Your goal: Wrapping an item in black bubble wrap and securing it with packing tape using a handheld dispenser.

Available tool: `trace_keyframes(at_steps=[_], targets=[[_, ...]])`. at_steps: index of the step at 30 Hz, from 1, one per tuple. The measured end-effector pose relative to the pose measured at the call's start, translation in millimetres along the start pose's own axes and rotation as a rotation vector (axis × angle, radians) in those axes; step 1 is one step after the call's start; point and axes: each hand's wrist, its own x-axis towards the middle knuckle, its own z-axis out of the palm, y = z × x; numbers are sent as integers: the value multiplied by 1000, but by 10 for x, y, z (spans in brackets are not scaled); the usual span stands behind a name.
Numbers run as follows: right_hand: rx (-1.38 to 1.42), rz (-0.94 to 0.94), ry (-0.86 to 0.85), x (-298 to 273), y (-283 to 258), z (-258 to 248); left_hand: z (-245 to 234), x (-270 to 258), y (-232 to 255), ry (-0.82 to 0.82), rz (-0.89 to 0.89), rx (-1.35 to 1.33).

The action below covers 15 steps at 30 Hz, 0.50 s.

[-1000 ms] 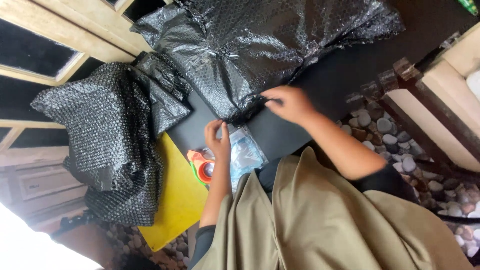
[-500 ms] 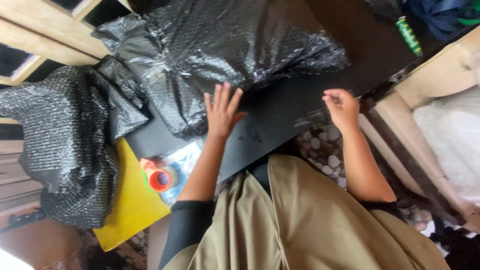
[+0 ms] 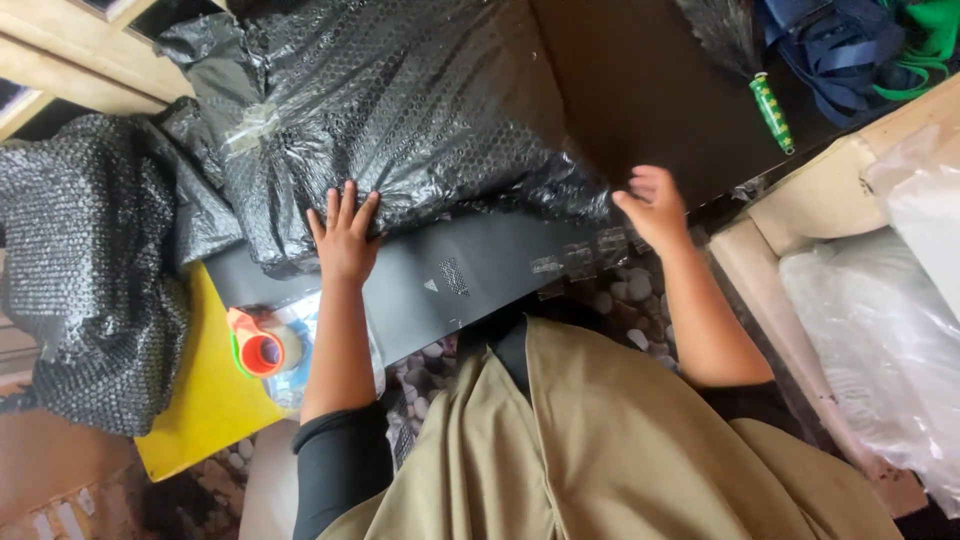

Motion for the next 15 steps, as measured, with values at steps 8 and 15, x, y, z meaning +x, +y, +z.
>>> trace_keyframes(at_steps=[8,15], targets=[[-150,-101,81,8,142,614,-11,105,1318,275,288,-91],[-134,-311,9,-40,50,735,1012,315,2284,288,384,-18]])
